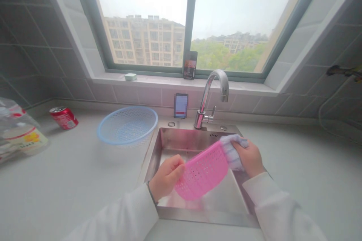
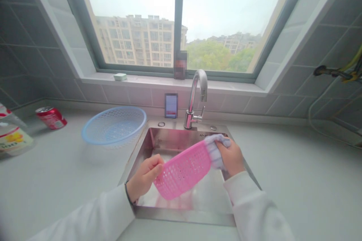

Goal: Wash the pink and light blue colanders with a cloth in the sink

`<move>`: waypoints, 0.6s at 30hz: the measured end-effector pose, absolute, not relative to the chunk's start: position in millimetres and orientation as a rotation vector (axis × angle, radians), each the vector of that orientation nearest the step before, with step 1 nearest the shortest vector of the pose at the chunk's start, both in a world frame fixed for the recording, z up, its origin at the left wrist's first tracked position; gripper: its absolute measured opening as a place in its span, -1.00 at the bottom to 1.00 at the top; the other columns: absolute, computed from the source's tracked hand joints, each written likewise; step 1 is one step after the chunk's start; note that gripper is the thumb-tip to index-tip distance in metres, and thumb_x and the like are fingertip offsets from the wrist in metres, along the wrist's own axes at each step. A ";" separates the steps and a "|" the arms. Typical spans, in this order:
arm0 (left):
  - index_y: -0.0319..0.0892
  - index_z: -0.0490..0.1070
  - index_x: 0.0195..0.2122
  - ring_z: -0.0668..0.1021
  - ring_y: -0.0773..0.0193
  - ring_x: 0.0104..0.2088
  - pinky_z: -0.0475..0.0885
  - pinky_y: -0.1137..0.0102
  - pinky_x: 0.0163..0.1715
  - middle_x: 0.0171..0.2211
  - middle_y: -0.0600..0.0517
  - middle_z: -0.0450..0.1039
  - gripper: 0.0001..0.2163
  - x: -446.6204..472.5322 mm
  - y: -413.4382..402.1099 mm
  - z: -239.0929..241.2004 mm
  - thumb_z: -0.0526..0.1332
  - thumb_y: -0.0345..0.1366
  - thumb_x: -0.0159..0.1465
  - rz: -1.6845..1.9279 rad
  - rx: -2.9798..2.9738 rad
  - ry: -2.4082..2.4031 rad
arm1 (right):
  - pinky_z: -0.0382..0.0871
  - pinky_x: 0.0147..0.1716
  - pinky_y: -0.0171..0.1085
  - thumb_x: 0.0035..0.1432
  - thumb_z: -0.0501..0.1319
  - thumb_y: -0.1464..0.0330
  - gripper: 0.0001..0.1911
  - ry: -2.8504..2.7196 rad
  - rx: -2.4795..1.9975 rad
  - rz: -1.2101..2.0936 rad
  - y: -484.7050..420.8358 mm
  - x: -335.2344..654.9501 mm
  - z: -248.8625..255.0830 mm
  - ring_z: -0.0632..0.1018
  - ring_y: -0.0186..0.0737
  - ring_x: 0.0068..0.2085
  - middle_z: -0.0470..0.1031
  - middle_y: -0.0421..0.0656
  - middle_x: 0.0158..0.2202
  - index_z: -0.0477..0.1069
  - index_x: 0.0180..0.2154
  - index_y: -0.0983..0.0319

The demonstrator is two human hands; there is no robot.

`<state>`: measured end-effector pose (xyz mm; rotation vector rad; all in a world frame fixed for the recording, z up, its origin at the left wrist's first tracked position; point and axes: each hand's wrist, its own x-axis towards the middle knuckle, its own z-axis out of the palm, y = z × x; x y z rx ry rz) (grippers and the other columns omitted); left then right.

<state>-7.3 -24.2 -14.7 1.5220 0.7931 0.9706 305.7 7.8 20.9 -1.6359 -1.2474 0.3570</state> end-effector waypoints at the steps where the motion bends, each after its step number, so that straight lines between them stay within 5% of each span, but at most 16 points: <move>1: -0.18 0.25 -0.44 0.29 0.40 -0.57 0.14 0.50 -0.55 -0.59 0.14 0.23 -0.49 -7.2 -24.4 -16.8 0.13 0.24 0.26 0.966 1.522 0.776 | 0.43 -0.36 -0.16 0.00 0.26 0.04 -0.59 -1.233 -1.675 0.356 11.4 310.5 17.4 0.61 0.03 -0.31 0.64 -0.02 -0.37 0.55 -0.32 0.26; 7: -0.25 0.43 -0.31 0.34 0.35 -0.52 0.19 0.47 -0.53 -0.51 0.06 0.35 -0.43 -6.8 -20.7 -12.0 0.09 0.26 0.26 0.859 1.584 0.779 | 0.43 -0.35 -0.13 0.03 0.25 0.05 -0.55 -1.276 -1.694 0.420 14.7 307.4 7.1 0.62 0.05 -0.29 0.64 0.00 -0.32 0.56 -0.25 0.29; 12: -0.25 0.49 -0.09 0.44 0.25 -0.33 0.30 0.39 -0.32 -0.30 -0.04 0.49 -0.59 -8.7 -21.7 2.1 0.06 -0.01 0.37 0.699 1.738 0.706 | 0.44 -0.28 -0.11 0.02 0.26 0.05 -0.57 -1.311 -1.654 0.445 11.7 302.7 12.3 0.61 0.03 -0.26 0.64 -0.02 -0.32 0.55 -0.26 0.27; 18: -0.21 0.41 -0.19 0.42 0.26 -0.32 0.29 0.41 -0.32 -0.32 0.01 0.43 -0.80 -0.8 -21.9 -8.6 0.10 -0.21 0.30 0.734 1.616 0.785 | 0.48 -0.34 -0.13 0.04 0.26 0.11 -0.64 -1.333 -1.558 0.369 -3.1 288.8 25.0 0.61 0.02 -0.32 0.63 -0.04 -0.36 0.53 -0.26 0.26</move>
